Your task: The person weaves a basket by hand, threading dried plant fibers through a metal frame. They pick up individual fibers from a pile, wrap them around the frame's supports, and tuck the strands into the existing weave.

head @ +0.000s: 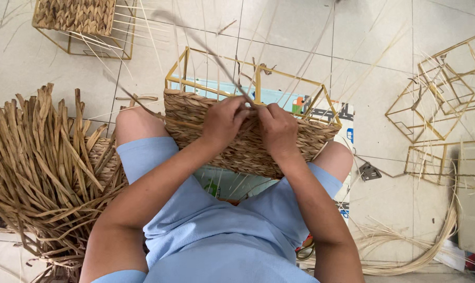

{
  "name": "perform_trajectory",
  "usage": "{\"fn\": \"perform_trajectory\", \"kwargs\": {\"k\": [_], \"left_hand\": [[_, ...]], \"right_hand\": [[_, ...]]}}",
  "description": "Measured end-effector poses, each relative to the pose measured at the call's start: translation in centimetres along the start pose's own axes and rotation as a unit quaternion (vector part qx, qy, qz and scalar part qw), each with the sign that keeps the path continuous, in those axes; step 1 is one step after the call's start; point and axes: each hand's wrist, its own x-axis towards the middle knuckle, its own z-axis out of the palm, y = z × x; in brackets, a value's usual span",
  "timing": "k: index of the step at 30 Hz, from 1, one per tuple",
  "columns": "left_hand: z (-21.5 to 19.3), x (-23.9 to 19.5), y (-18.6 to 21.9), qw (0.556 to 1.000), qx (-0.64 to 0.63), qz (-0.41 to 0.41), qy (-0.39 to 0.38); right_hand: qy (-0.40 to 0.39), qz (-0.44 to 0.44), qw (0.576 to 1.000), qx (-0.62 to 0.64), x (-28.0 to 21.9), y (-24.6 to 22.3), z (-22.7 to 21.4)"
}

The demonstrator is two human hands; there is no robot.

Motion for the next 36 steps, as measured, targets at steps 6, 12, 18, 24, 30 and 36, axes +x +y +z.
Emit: {"fn": "perform_trajectory", "kwargs": {"k": [6, 12, 18, 24, 30, 36], "left_hand": [[0.9, 2.8, 1.4, 0.951, 0.159, 0.265, -0.02], [1.8, 4.8, 0.7, 0.916, 0.295, 0.27, 0.002], [2.8, 11.8, -3.1, 0.888, 0.195, 0.097, -0.406], [4.6, 16.2, -4.2, 0.696, 0.083, -0.137, -0.7], [5.7, 15.3, -5.9, 0.713, 0.087, -0.15, -0.679], [5.8, 15.0, -7.6, 0.708, -0.08, -0.165, -0.682]], "right_hand": [[0.056, 0.04, 0.996, 0.057, -1.2, 0.3, 0.7], [0.025, 0.034, 0.998, 0.037, -0.7, 0.3, 0.4], [-0.015, -0.006, 0.999, 0.032, 0.3, -0.1, -0.3], [-0.027, 0.039, 0.998, 0.036, 1.2, 0.4, 0.8], [-0.059, 0.043, 0.995, 0.063, 1.3, 0.9, -0.4], [-0.027, 0.032, 0.996, 0.076, 1.4, 0.6, -0.7]]}}
